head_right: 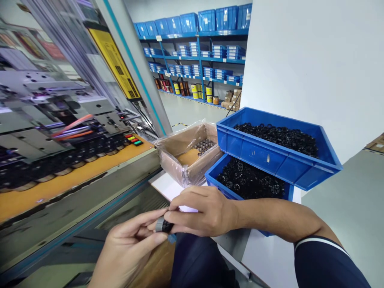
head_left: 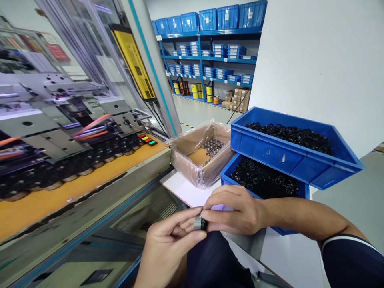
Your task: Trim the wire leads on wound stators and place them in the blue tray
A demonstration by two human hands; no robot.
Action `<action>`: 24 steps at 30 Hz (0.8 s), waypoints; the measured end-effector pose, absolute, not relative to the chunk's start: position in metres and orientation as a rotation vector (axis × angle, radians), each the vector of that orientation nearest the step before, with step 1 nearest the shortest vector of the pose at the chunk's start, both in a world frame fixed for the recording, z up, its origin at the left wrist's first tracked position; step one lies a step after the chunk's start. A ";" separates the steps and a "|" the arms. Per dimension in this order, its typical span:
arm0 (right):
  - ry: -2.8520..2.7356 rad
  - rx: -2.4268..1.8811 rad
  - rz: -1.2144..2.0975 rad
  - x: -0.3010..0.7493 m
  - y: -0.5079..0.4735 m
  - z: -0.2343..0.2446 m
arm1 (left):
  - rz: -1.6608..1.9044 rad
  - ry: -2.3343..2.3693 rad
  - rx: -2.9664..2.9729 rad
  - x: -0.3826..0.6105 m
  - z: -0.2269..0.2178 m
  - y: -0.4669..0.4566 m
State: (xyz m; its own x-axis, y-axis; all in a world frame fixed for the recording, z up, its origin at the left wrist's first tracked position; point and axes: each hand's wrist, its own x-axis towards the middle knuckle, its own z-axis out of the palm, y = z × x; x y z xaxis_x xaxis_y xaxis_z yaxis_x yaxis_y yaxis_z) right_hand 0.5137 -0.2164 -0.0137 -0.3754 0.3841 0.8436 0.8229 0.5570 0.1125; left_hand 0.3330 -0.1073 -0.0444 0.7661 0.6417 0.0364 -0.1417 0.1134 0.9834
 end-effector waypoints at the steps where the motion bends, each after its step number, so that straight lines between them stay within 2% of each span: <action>1: -1.980 -0.974 -0.697 0.513 -0.217 -0.013 | 0.590 0.466 1.349 0.333 -0.044 -0.107; 9: -2.048 -0.942 -0.881 0.513 -0.219 -0.013 | 0.517 0.431 1.302 0.330 -0.042 -0.108; 13: -2.066 -0.922 -0.896 0.513 -0.220 -0.010 | 0.668 0.445 1.144 0.339 -0.047 -0.128; 17: -2.085 -1.027 -0.747 0.508 -0.229 -0.009 | 0.907 0.433 1.084 0.350 -0.048 -0.148; 24: -1.958 -1.097 -0.290 0.495 -0.242 -0.011 | 1.082 0.084 1.500 0.341 -0.042 -0.131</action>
